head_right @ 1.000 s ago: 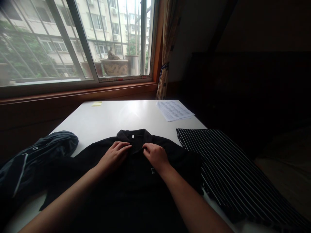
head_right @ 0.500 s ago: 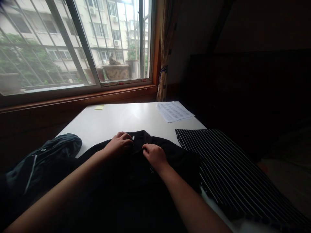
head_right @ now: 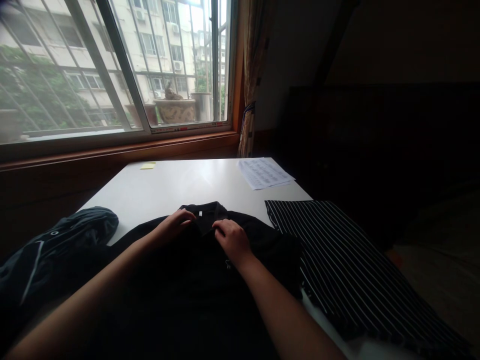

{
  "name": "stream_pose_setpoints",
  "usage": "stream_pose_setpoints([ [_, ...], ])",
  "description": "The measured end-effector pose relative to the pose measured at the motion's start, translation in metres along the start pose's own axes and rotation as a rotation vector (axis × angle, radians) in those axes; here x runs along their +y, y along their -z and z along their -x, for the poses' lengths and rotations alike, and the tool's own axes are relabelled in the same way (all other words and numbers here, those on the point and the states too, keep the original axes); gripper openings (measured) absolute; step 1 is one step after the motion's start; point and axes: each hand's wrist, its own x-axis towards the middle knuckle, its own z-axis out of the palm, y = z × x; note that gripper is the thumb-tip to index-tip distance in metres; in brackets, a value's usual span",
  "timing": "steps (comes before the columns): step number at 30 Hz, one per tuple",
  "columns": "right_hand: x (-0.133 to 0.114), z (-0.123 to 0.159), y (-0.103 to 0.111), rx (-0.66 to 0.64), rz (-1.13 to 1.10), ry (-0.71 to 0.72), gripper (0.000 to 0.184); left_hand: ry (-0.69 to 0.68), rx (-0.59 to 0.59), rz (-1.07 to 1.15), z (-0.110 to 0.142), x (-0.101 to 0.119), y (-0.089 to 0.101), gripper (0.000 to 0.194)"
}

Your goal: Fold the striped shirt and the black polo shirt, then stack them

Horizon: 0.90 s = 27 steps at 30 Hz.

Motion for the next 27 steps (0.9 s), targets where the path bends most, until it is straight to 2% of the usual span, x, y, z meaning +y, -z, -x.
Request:
stream_pose_setpoints([
  [10,0.002,0.000,-0.002,-0.060,-0.039,0.020,0.023,-0.039,-0.080,-0.036,0.014,-0.004,0.006,0.022],
  [21,-0.003,-0.001,-0.003,-0.036,-0.072,-0.009,0.023,-0.098,0.013,-0.016,0.013,-0.015,-0.004,0.018],
  [24,-0.005,-0.005,-0.002,-0.072,-0.072,-0.007,0.024,-0.115,0.019,-0.023,0.012,-0.014,-0.004,0.018],
  [27,-0.007,-0.013,0.004,-0.170,-0.063,-0.004,0.025,-0.118,0.018,-0.038,0.013,-0.014,-0.005,0.017],
])
